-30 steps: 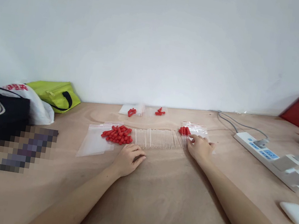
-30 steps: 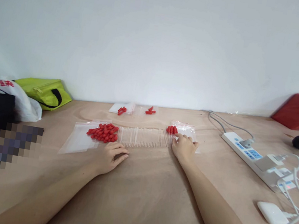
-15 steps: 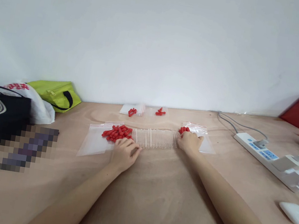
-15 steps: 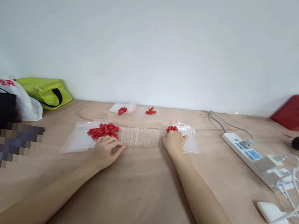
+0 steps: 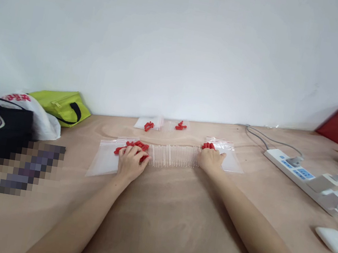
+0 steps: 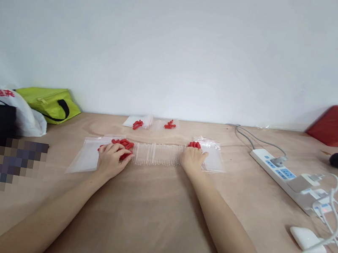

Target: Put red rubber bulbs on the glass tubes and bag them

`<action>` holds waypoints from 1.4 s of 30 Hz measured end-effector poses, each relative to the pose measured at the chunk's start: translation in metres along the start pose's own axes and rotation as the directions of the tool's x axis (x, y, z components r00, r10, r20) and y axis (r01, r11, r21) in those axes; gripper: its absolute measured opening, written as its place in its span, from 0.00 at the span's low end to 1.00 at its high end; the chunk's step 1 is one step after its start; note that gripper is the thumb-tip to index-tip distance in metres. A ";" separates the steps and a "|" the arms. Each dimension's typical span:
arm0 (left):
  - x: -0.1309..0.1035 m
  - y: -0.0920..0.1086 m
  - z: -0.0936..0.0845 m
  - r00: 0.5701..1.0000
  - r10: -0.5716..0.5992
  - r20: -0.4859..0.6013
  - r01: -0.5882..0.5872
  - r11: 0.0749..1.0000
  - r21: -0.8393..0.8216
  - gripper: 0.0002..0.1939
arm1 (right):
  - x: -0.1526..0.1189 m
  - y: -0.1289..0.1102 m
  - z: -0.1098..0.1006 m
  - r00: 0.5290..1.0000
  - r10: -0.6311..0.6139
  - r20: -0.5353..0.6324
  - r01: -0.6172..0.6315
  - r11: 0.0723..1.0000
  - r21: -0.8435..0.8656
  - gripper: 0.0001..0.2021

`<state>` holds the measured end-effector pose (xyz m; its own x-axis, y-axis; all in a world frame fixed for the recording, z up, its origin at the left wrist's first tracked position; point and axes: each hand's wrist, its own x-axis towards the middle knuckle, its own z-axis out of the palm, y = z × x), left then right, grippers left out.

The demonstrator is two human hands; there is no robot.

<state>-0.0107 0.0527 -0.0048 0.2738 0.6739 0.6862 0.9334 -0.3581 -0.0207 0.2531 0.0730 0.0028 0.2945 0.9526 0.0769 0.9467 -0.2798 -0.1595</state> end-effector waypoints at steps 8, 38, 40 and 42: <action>-0.007 0.023 -0.005 0.988 0.156 0.000 -0.135 0.858 -0.496 0.08 | -0.029 0.011 0.018 0.845 -0.422 -0.329 0.496 0.848 0.185 0.10; -0.014 0.054 -0.008 0.932 0.184 0.312 0.080 0.735 -0.673 0.07 | -0.070 0.015 0.025 0.609 -0.684 -0.402 0.793 0.506 0.341 0.06; -0.014 0.053 -0.007 0.939 0.195 0.284 0.055 0.730 -0.681 0.08 | -0.070 0.015 0.025 0.608 -0.684 -0.403 0.793 0.508 0.336 0.06; -0.014 0.052 -0.007 0.941 0.228 0.251 0.009 0.723 -0.691 0.10 | -0.070 0.015 0.023 0.604 -0.691 -0.397 0.797 0.512 0.321 0.06</action>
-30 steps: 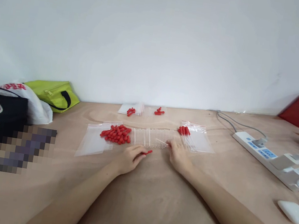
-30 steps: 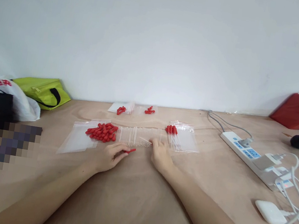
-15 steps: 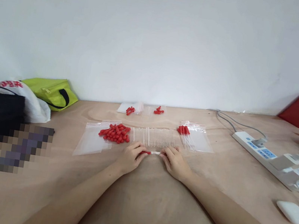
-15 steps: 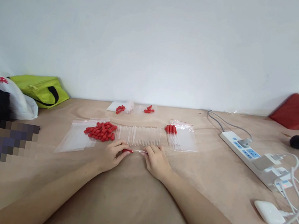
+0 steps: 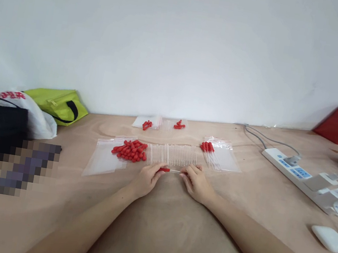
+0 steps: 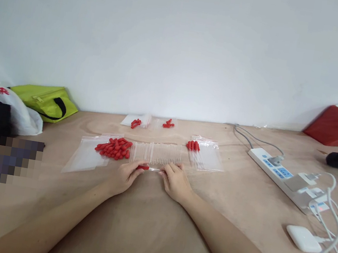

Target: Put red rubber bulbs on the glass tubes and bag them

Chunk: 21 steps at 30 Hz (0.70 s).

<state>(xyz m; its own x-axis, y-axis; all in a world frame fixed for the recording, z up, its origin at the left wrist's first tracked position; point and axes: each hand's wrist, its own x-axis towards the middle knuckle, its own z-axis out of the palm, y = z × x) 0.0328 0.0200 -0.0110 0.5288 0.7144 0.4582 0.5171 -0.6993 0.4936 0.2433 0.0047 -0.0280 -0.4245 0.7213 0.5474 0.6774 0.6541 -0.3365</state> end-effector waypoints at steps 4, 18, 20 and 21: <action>0.001 0.003 0.000 0.997 0.071 -0.002 -0.071 0.997 -0.015 0.10 | 0.001 -0.002 -0.002 0.999 -0.017 0.031 0.018 0.999 -0.028 0.07; -0.001 0.006 0.000 0.994 0.091 -0.061 -0.094 0.994 -0.057 0.08 | 0.000 -0.001 -0.006 0.997 -0.037 0.074 0.037 0.999 -0.003 0.09; -0.001 0.006 0.001 0.993 0.099 -0.056 -0.103 0.993 -0.062 0.09 | 0.001 -0.001 -0.006 0.996 -0.047 0.073 0.048 0.999 -0.010 0.09; -0.001 0.005 0.001 0.993 0.104 -0.052 -0.108 0.992 -0.061 0.09 | 0.001 -0.001 -0.006 0.996 -0.053 0.070 0.054 0.998 -0.015 0.09</action>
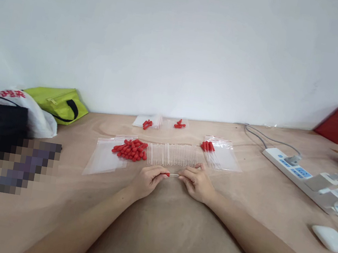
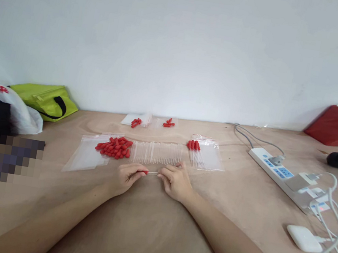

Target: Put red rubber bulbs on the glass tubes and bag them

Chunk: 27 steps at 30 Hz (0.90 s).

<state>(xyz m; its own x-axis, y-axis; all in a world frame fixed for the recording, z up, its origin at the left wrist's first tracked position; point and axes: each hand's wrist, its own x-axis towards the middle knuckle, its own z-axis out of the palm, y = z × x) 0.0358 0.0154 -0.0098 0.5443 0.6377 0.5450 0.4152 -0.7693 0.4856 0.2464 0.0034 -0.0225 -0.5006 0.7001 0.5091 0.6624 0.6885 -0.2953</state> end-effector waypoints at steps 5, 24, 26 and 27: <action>-0.002 -0.004 0.003 0.999 0.048 0.023 -0.048 0.998 0.030 0.10 | 0.001 0.000 -0.001 0.999 -0.033 0.000 0.033 0.997 -0.070 0.09; -0.002 -0.005 0.008 0.989 0.141 0.045 -0.146 0.978 0.147 0.08 | 0.001 -0.007 0.006 0.990 -0.129 -0.063 0.118 0.981 -0.155 0.11; -0.002 -0.005 0.009 0.986 0.158 0.043 -0.163 0.978 0.132 0.08 | 0.002 -0.007 0.008 0.989 -0.137 -0.058 0.127 0.980 -0.150 0.11; -0.002 -0.004 0.009 0.986 0.163 0.045 -0.167 0.978 0.128 0.07 | 0.002 -0.007 0.008 0.988 -0.141 -0.056 0.131 0.980 -0.150 0.12</action>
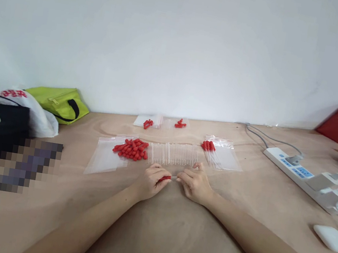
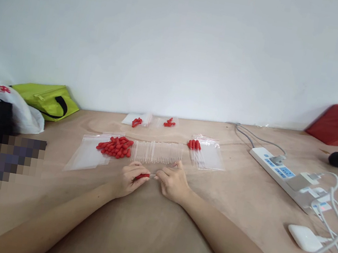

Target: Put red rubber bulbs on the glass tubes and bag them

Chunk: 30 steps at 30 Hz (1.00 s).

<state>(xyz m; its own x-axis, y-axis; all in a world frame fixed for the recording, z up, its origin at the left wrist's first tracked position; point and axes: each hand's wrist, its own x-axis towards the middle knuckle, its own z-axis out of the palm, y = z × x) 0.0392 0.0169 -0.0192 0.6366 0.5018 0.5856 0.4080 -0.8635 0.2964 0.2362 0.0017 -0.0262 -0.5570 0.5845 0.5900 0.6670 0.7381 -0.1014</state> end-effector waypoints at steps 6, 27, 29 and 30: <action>0.001 -0.002 -0.001 1.000 0.016 -0.003 -0.016 1.000 0.000 0.07 | 0.005 -0.001 -0.002 0.999 -0.014 0.032 0.015 1.000 -0.019 0.12; -0.005 -0.004 -0.017 0.929 -0.352 0.115 0.354 0.935 0.007 0.01 | 0.032 0.068 -0.007 0.554 0.832 -0.009 -0.797 0.528 -0.295 0.10; -0.005 -0.004 -0.018 0.928 -0.348 0.130 0.350 0.937 0.011 0.02 | 0.034 0.068 -0.005 0.547 0.837 0.025 -0.787 0.525 -0.323 0.09; -0.005 -0.004 -0.018 0.930 -0.343 0.135 0.344 0.939 0.016 0.03 | 0.034 0.068 -0.004 0.546 0.837 0.039 -0.782 0.526 -0.335 0.10</action>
<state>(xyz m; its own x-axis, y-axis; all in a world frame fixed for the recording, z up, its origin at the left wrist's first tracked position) 0.0230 0.0171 -0.0096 0.5399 0.7696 0.3409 0.6125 -0.6370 0.4681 0.2647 0.0704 -0.0093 0.2351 0.9498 0.2063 0.9519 -0.1821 -0.2466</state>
